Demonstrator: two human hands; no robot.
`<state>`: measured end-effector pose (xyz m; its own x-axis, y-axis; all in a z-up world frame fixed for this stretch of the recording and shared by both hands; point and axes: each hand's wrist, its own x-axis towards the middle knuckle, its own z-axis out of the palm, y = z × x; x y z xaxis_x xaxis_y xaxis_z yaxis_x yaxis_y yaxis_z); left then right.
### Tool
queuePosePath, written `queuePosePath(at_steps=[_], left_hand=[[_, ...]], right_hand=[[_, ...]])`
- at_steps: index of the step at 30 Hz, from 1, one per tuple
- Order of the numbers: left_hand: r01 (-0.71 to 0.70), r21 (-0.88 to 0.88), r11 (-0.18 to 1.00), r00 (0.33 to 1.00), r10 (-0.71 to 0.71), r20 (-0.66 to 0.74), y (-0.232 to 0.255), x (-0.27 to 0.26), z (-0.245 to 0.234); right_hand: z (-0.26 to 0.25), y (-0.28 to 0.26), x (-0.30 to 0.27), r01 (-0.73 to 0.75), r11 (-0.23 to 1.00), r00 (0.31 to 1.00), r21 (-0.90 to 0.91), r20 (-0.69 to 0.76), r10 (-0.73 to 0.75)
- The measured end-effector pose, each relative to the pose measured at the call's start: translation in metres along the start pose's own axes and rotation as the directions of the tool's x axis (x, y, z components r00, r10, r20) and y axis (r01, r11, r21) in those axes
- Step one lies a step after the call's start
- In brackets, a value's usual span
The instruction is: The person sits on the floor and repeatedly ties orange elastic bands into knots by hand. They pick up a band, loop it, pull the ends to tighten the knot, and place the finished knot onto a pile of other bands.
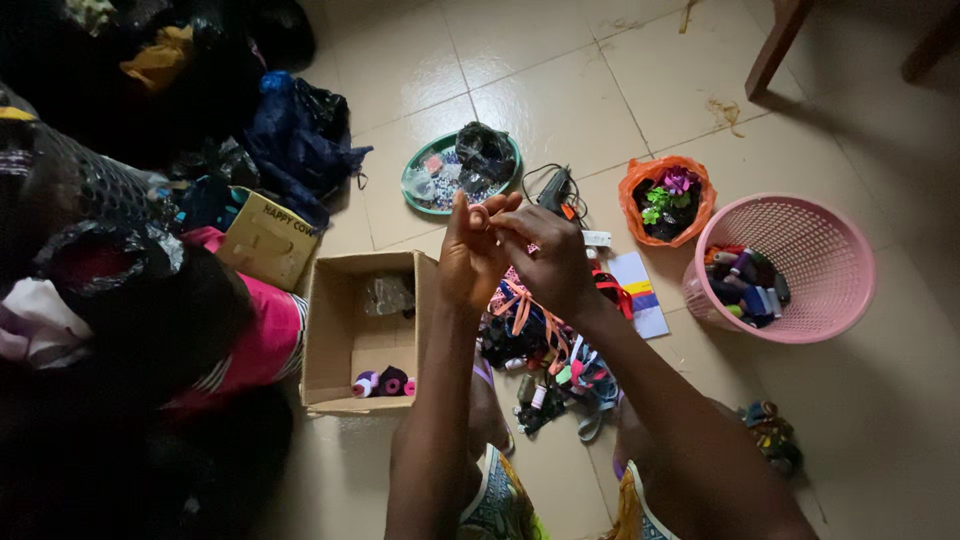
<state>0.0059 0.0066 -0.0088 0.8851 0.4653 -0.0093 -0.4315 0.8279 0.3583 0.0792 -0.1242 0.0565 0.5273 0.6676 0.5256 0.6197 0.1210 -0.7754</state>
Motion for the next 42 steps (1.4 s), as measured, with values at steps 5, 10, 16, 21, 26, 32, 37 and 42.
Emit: queuePosePath(at_steps=[5,10,16,21,26,32,37,42], left_hand=[[-0.075,0.107,0.991,0.997,0.072,0.025,0.007,-0.004,0.005],[-0.111,0.263,0.958,0.99,0.13,-0.055,0.013,-0.011,0.018],[-0.109,0.556,0.824,0.981,0.181,-0.076,0.018,-0.01,0.027],[-0.088,0.868,0.489,0.954,0.292,-0.068,0.015,-0.005,0.017],[-0.224,0.965,0.14,0.922,0.351,0.163,0.006,-0.006,0.011],[-0.079,0.989,0.123,0.978,0.203,0.053,0.006,-0.011,0.022],[-0.15,0.986,0.075,0.985,0.099,0.143,0.008,-0.014,0.026],[0.012,0.897,0.442,0.999,0.023,-0.024,0.012,-0.015,0.016]], right_hand=[[0.004,0.004,0.003,0.048,0.999,0.999,-0.015,-0.01,-0.049],[0.01,0.013,0.0,-0.22,0.962,0.972,0.161,0.123,0.201],[0.01,0.024,-0.004,-0.437,0.759,0.898,0.482,0.273,0.344],[0.001,0.028,0.003,-0.557,0.593,0.829,0.581,0.348,0.438],[-0.021,0.031,0.008,-0.597,0.582,0.795,0.553,0.309,0.522],[-0.031,0.042,0.013,-0.503,0.219,0.807,0.836,0.363,0.467],[-0.041,0.051,0.012,-0.438,0.127,0.839,0.89,0.354,0.412],[-0.051,0.077,0.015,-0.255,0.099,0.807,0.962,0.155,0.57]])
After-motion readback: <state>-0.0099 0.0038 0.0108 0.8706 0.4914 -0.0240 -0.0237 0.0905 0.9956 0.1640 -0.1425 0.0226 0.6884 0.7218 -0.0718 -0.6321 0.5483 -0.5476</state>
